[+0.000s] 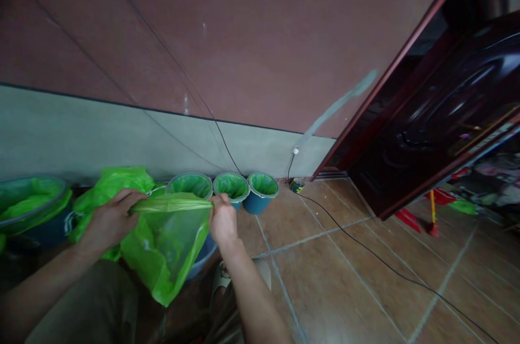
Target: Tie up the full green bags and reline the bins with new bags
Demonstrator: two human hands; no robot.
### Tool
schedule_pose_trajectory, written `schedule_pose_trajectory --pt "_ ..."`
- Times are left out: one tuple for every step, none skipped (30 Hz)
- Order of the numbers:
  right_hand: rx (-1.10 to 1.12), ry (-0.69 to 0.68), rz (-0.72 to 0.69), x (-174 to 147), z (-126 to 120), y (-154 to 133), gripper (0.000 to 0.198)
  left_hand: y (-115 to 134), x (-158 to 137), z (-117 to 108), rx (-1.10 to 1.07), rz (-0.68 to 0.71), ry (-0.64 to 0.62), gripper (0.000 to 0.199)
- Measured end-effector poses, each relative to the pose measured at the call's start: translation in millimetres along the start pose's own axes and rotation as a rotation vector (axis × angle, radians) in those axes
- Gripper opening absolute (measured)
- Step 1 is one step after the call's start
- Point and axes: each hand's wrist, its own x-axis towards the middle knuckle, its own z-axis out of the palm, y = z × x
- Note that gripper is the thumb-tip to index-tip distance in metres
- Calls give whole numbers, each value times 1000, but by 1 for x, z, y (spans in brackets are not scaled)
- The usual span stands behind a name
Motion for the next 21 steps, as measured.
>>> schedule_pose_trajectory --pt "-7 19 22 -4 -4 5 41 -3 -1 -3 15 -44 13 40" --pt "-25 33 52 -8 -9 10 43 -6 -2 -6 30 -84 21 40" --pt "-59 33 92 -12 -13 14 44 -8 -3 -9 46 -124 27 40" --pt "-114 16 146 -16 -17 16 45 -9 -3 -12 59 -160 27 40" --pt "-190 -18 209 -21 -19 16 46 -9 -3 -14 66 -188 24 40" --pt "-281 -68 273 -25 -20 15 47 -8 -2 -15 63 -204 18 41" --pt "-376 -124 321 -29 -18 10 49 -6 -1 -15 52 -207 14 41" --pt "-462 -178 342 -33 -14 4 52 -2 0 -13 32 -196 12 41" --pt "-526 -219 329 -37 -8 -4 58 2 1 -9 7 -174 13 41" --pt "-566 -247 287 -40 0 -13 66 7 3 -6 -18 -146 20 41" --pt "-579 -257 228 -41 9 -22 72 12 4 -1 -41 -117 34 41" --pt "-574 -255 176 -41 18 -29 72 17 6 3 -59 -90 46 41" --pt "-560 -249 140 -40 25 -34 65 21 6 6 -70 -66 51 42" --pt "-540 -250 123 -36 31 -37 54 24 7 8 -69 -45 52 42" --pt "-518 -258 124 -32 35 -37 41 26 7 9 -54 -32 52 42" --pt "-495 -271 138 -27 36 -35 31 27 7 8 -28 -27 49 42" --pt "-473 -281 156 -21 34 -31 27 26 6 6 11 -32 39 42" --pt "-452 -283 172 -16 29 -26 26 24 5 3 59 -49 25 42" --pt "-432 -273 185 -11 23 -20 28 21 4 -1 108 -75 4 42" --pt "-417 -250 197 -7 15 -13 30 17 3 -6 155 -109 -25 42" --pt "-406 -221 203 -4 6 -7 32 12 2 -10 193 -145 -61 43"
